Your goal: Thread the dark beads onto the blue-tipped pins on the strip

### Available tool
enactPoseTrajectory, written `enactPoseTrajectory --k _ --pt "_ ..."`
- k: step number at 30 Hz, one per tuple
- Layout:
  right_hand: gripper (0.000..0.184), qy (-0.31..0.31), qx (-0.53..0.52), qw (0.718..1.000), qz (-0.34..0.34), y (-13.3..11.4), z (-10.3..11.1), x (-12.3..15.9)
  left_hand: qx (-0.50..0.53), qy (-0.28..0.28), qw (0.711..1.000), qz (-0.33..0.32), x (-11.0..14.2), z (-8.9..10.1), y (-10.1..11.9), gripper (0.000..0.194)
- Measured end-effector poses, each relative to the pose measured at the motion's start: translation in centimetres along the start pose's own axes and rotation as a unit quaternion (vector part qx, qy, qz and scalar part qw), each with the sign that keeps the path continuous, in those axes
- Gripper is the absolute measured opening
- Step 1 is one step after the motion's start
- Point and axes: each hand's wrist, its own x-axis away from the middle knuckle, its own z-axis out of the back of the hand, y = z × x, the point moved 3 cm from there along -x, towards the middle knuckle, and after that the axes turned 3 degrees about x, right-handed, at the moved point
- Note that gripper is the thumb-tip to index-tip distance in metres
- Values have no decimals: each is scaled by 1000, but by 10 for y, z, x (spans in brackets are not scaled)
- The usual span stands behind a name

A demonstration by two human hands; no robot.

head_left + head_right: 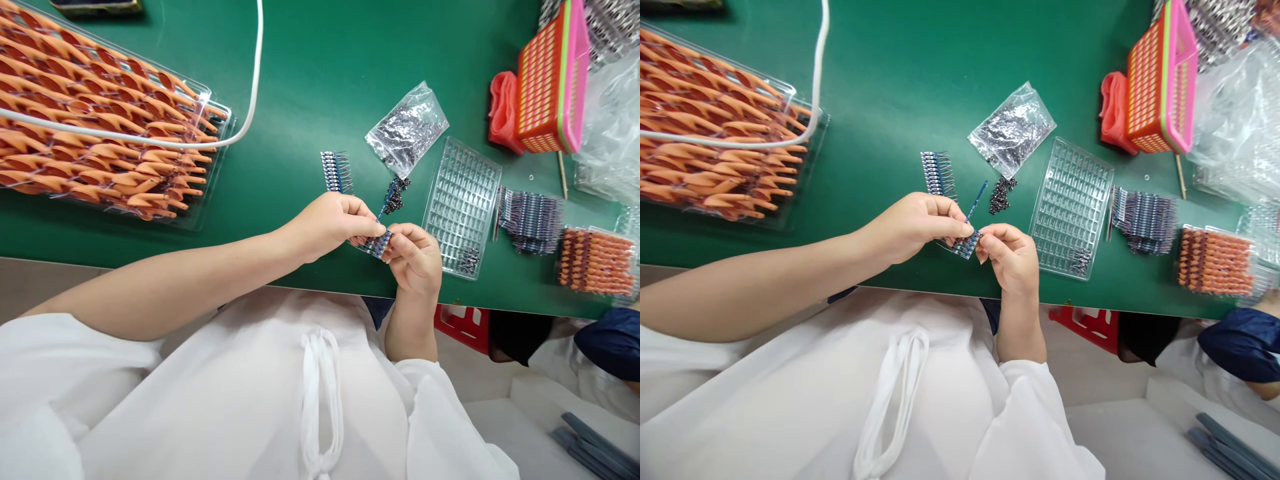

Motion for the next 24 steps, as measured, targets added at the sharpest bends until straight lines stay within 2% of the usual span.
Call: enactPoseTrajectory --k 7,13,18,24 --pt "23 -11 -10 1000 1 0 0 0 -29 4 1000 -10 2 -1 3 14" --pt "21 -13 -9 999 31 0 1 -1 -126 31 986 -106 8 -1 6 14" --pt "18 -24 -9 998 52 1 2 -1 -186 37 970 -154 12 -4 8 13" --pt "11 16 54 992 117 0 2 1 -272 47 934 -225 16 -5 13 9"
